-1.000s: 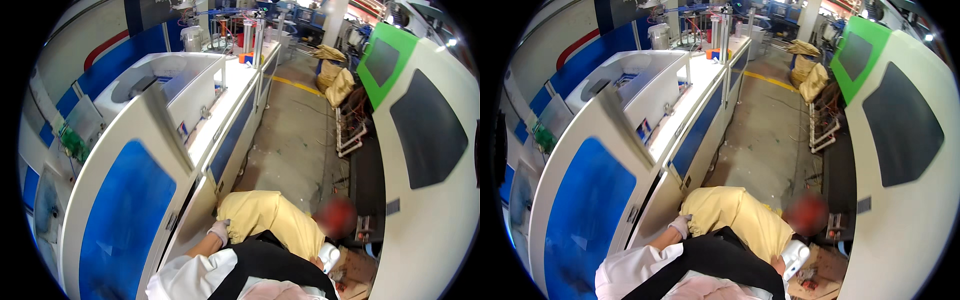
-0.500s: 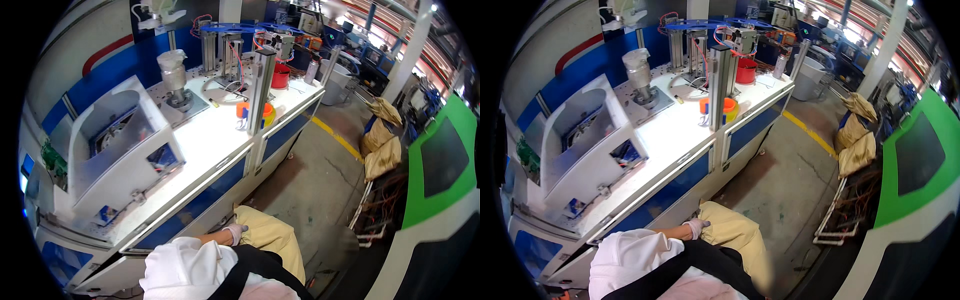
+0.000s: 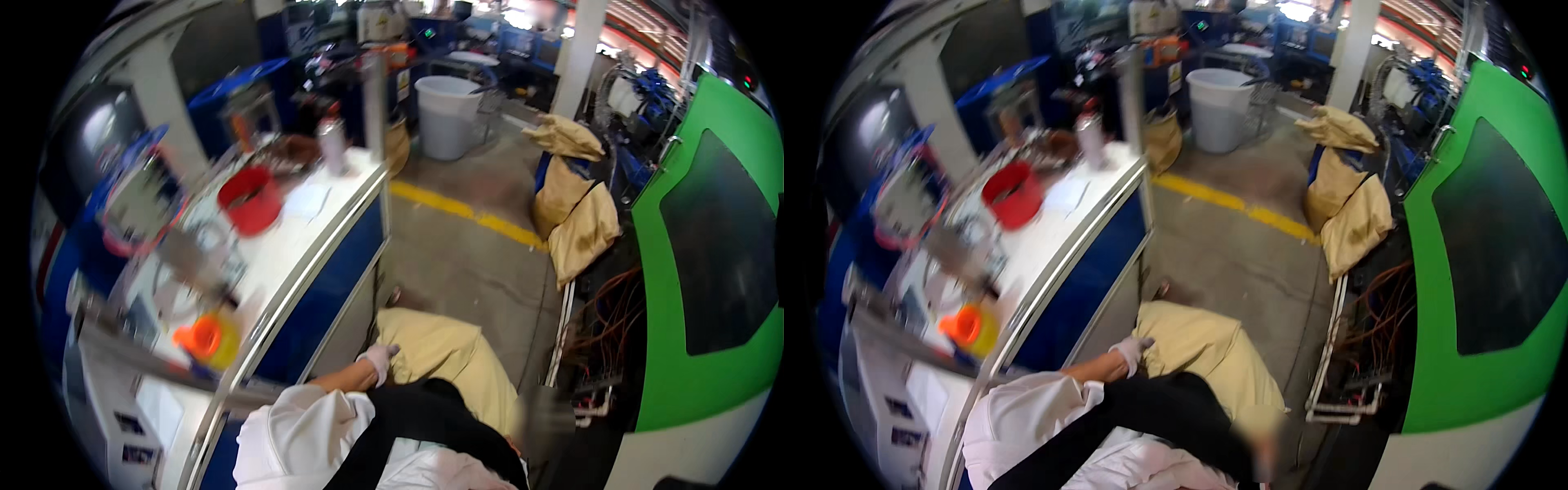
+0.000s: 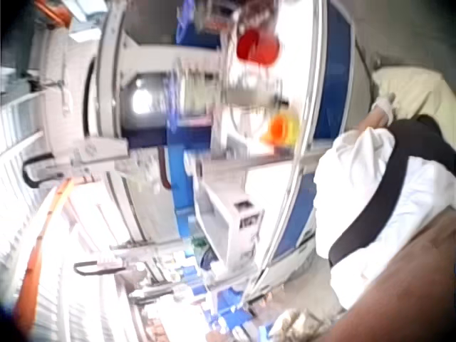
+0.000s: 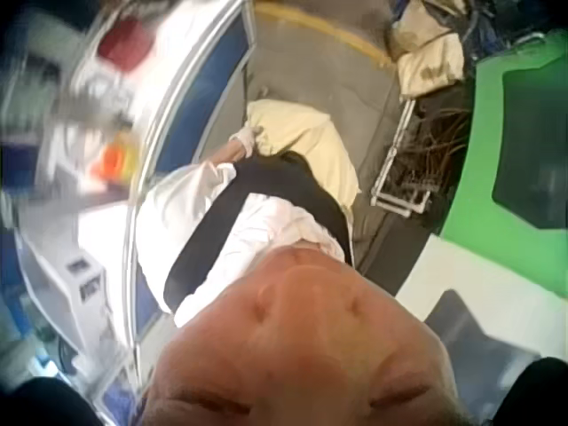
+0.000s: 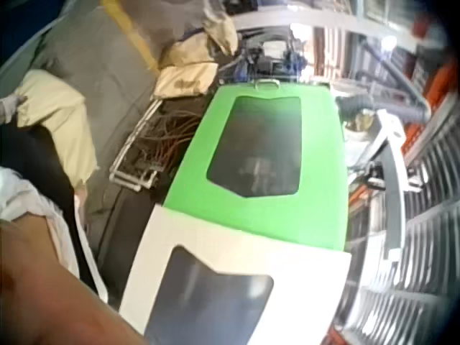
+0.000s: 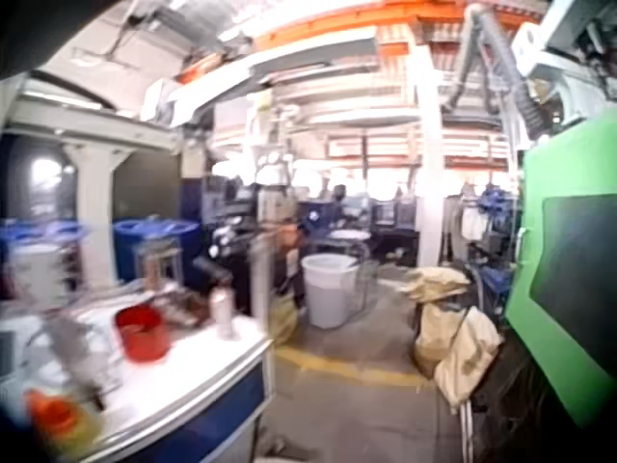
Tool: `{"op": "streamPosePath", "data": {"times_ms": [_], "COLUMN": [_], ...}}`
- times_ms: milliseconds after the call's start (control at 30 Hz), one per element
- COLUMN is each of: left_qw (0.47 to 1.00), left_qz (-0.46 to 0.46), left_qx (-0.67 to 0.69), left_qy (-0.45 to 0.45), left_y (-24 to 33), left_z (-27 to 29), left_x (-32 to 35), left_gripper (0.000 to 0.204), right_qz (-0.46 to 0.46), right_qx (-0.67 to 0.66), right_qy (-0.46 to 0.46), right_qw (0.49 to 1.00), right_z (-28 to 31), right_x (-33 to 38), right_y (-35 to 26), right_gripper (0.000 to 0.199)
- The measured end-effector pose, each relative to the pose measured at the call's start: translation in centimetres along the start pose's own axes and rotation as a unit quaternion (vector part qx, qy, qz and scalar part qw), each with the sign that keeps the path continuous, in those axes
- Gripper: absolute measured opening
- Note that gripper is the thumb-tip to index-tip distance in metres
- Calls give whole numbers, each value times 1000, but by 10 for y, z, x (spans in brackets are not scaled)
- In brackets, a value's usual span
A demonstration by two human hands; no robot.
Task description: The person carries a large beige sack to a machine, unties it, and pours blue granules into a white hopper. They then place a white plastic lid on the hopper, secure it with a blue ring, and use a utility knife to trim excess string from the lid.
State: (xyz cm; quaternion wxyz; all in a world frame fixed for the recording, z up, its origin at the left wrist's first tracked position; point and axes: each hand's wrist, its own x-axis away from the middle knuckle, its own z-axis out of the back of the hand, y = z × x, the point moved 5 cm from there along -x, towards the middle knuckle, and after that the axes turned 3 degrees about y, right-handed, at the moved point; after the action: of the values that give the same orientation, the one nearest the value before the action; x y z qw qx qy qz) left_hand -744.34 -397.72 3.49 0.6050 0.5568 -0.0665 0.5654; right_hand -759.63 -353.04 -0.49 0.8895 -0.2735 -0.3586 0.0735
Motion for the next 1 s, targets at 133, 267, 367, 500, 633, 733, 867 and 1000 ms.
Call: {"op": "streamPosePath", "data": {"times_ms": [133, 267, 367, 500, 633, 733, 867, 1000], "left_qw": [998, 982, 974, 964, 973, 970, 968, 955], "left_qz": [-24, 59, -83, 187, 57, 43, 21, 147], "left_qx": [26, 169, -177, 185, 217, 238, 249, 257], "left_qy": [60, -63, -110, -39, -46, 5, -21, -7], "left_y": [64, 148, 292, 388, 501, 560, 697, 760], "left_z": [-28, -86, -117, -126, -128, -139, -143, -139], "left_x": [-132, -227, -267, -331, -461, -558, -665, -741], "left_gripper": [61, 64, 63, 74, 62, 61, 57, 59], "right_qz": [107, 130, -73, -24, -57, -52, -59, -62], "right_qx": [-68, -54, -14, 48, -97, -158, -93, -18], "right_qy": [64, 145, 141, 215, 256, 245, 232, 219], "right_qw": [990, 979, 987, 975, 960, 955, 967, 974], "right_z": [30, 84, 144, 230, 281, 306, 343, 366], "right_x": [-138, -245, -329, -369, -464, -548, -725, -849], "right_y": [-1, -3, -73, -237, -332, -385, -422, -486], "right_gripper": [39, 35, 28, 34, 42, 40, 40, 38]}}
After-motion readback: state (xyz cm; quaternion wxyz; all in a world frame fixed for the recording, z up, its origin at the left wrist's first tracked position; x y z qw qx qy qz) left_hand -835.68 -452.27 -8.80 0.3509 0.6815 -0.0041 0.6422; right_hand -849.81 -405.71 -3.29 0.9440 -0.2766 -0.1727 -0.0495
